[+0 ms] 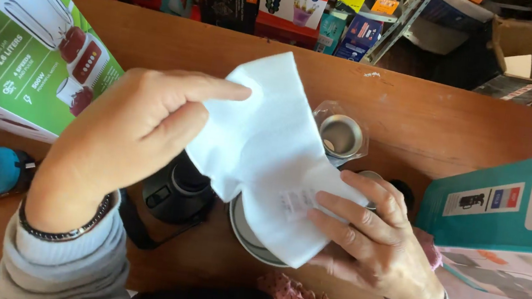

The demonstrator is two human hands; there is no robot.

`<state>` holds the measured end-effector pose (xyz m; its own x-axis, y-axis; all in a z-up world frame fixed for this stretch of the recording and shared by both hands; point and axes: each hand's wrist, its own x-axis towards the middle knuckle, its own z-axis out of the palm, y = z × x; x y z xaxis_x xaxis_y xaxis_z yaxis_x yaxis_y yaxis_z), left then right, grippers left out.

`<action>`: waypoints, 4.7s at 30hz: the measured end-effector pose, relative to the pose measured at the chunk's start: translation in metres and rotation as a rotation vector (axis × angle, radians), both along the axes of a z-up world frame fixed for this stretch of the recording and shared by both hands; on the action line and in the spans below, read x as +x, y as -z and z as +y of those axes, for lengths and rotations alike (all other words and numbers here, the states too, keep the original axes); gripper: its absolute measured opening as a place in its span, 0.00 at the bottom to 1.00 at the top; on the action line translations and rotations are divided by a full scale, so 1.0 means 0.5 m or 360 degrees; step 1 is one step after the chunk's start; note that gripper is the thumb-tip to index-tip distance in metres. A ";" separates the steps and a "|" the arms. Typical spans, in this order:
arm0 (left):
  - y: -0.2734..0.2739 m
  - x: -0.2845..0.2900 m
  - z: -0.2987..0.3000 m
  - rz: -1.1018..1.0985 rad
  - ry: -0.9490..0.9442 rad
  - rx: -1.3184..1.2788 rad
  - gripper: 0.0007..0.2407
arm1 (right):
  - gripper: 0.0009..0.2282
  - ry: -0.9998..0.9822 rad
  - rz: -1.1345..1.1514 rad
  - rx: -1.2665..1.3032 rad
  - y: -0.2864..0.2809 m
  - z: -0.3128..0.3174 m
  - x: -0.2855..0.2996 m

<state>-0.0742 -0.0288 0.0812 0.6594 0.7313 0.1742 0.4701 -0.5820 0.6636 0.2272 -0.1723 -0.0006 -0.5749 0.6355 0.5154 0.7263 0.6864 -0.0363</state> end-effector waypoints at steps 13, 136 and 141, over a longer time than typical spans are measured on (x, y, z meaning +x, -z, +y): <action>0.058 0.007 -0.011 -0.0017 0.0309 -0.0140 0.18 | 0.09 0.0043 -0.0073 0.0128 -0.032 -0.034 0.007; 0.350 0.068 -0.190 0.0165 0.0457 0.0839 0.03 | 0.29 0.0045 -0.1444 -0.1697 0.252 0.154 -0.169; 0.303 0.064 -0.173 0.0046 0.0529 0.0811 0.06 | 0.03 -0.0453 -0.1411 -0.1327 0.235 0.172 -0.162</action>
